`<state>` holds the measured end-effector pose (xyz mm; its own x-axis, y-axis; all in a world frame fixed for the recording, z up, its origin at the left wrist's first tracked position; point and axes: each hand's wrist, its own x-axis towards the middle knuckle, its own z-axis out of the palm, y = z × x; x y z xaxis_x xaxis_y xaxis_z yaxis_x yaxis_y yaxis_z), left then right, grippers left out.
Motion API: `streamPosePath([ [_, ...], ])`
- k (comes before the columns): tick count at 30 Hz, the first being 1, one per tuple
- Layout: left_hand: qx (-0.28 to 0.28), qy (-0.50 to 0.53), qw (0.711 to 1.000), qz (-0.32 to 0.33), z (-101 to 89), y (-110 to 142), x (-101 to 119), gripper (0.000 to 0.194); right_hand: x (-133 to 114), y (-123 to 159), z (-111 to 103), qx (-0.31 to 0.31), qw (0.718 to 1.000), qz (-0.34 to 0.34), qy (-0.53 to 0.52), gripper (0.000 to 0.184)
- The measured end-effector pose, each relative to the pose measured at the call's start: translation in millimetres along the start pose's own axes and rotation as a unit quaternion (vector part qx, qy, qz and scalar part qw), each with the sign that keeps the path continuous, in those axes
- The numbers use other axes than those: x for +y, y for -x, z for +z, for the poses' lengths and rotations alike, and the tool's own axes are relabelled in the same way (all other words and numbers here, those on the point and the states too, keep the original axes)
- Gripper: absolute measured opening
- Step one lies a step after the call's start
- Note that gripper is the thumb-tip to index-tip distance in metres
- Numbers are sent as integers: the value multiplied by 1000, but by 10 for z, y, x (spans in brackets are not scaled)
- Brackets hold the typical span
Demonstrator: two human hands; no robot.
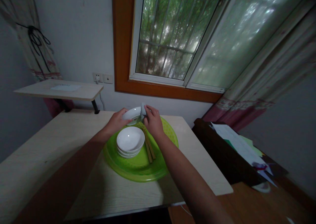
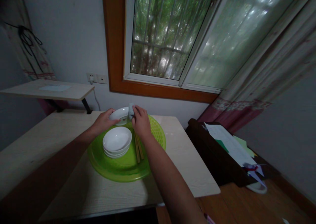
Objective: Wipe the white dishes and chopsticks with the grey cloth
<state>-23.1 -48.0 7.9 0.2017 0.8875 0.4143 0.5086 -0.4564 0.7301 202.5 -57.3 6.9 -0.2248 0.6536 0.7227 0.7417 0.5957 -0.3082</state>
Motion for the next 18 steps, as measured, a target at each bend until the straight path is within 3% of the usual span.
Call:
streamPosePath([
  [5,2,-7,1000,1,4,3,14,33,116,20,44,7,1000,23,-7,63],
  [14,-9,-10,1000,23,8,-14,4,29,-336,15,-71,-62,992,-109,28,67],
  [18,3,-22,999,29,19,-26,-12,29,-361,6,-65,-81,990,-117,23,72],
])
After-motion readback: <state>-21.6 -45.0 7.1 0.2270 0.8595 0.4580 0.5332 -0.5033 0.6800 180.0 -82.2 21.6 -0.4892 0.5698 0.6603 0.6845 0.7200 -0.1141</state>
